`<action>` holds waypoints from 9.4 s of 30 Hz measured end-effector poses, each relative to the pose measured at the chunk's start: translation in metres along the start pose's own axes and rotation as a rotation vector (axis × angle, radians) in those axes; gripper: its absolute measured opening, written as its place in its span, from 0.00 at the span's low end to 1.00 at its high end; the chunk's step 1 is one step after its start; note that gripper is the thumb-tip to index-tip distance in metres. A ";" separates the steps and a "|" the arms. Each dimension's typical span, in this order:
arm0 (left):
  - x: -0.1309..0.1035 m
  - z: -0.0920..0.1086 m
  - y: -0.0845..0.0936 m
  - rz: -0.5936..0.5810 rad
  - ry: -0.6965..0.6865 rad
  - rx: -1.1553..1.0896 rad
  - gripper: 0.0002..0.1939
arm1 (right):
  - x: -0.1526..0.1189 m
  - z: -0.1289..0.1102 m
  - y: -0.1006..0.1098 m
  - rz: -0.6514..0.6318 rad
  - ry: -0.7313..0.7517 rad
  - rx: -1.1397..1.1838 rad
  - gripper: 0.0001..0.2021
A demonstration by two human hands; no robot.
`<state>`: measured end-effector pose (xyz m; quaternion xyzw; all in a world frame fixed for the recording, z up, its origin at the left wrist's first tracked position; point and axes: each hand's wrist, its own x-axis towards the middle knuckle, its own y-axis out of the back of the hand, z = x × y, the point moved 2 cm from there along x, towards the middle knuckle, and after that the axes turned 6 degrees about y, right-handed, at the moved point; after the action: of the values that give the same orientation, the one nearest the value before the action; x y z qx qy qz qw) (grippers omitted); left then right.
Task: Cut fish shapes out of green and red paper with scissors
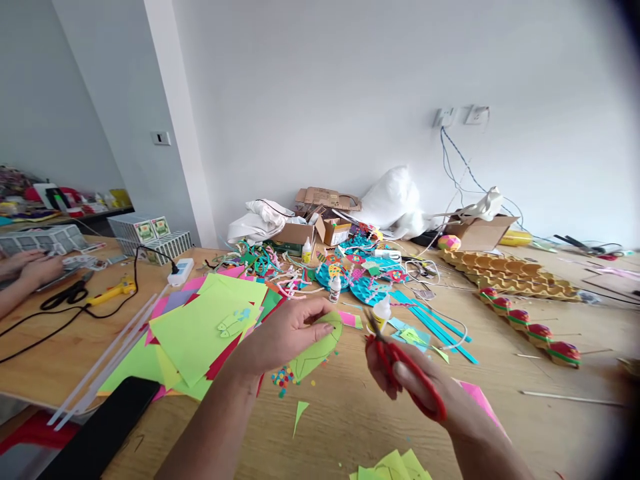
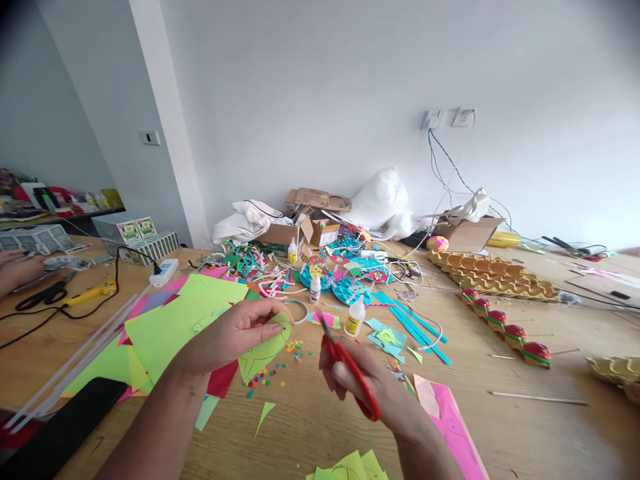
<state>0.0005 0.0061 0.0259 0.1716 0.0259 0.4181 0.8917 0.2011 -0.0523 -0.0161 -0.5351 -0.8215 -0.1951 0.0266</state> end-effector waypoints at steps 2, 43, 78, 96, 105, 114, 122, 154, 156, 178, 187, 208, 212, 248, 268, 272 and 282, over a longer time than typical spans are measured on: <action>0.000 0.000 -0.003 -0.029 0.004 0.018 0.06 | 0.004 -0.007 0.006 0.133 0.023 -0.021 0.19; 0.021 -0.004 -0.031 0.343 -0.074 -0.290 0.08 | 0.038 -0.017 -0.030 0.838 0.085 0.201 0.10; 0.021 -0.014 -0.044 0.445 -0.043 -0.669 0.07 | 0.025 -0.010 -0.058 0.346 -0.139 -0.111 0.20; 0.023 -0.016 -0.050 0.485 -0.093 -0.740 0.05 | 0.023 -0.005 -0.057 0.345 -0.131 -0.107 0.19; 0.022 -0.016 -0.051 0.484 -0.080 -0.712 0.07 | 0.023 -0.007 -0.057 0.368 -0.165 -0.075 0.19; 0.023 -0.015 -0.050 0.495 -0.046 -0.685 0.09 | 0.027 -0.007 -0.057 0.366 -0.154 -0.077 0.19; 0.022 -0.017 -0.049 0.494 -0.079 -0.698 0.06 | 0.023 -0.005 -0.056 0.350 -0.155 -0.100 0.18; 0.021 -0.011 -0.036 0.321 -0.037 -0.662 0.06 | 0.019 -0.003 -0.049 0.285 -0.192 -0.126 0.21; 0.022 -0.012 -0.036 0.306 -0.029 -0.667 0.07 | 0.020 -0.004 -0.049 0.281 -0.194 -0.131 0.21; 0.020 -0.008 -0.039 0.314 -0.058 -0.611 0.07 | 0.018 -0.007 -0.049 0.304 -0.213 -0.074 0.20; 0.020 -0.008 -0.038 0.273 -0.075 -0.634 0.06 | 0.020 -0.004 -0.050 0.299 -0.214 -0.100 0.20; 0.021 -0.014 -0.032 0.297 -0.112 -0.631 0.06 | 0.019 -0.004 -0.047 0.256 -0.240 -0.193 0.16; 0.020 -0.011 -0.032 0.279 -0.093 -0.619 0.06 | 0.019 -0.002 -0.046 0.234 -0.211 -0.220 0.17; 0.020 -0.014 -0.031 0.272 -0.054 -0.613 0.06 | 0.017 0.003 -0.042 0.210 -0.178 -0.270 0.16; 0.019 -0.008 -0.029 0.312 -0.074 -0.547 0.08 | 0.018 0.004 -0.042 0.208 -0.144 -0.443 0.20; 0.020 -0.011 -0.031 0.294 -0.049 -0.586 0.07 | 0.019 0.004 -0.042 0.221 -0.126 -0.419 0.18; 0.021 -0.011 -0.034 0.291 -0.044 -0.633 0.07 | 0.017 0.008 -0.042 0.246 -0.125 -0.356 0.17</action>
<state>0.0370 0.0046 0.0068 -0.1024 -0.1490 0.5244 0.8320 0.1582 -0.0500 -0.0312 -0.6385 -0.7028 -0.2988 -0.0956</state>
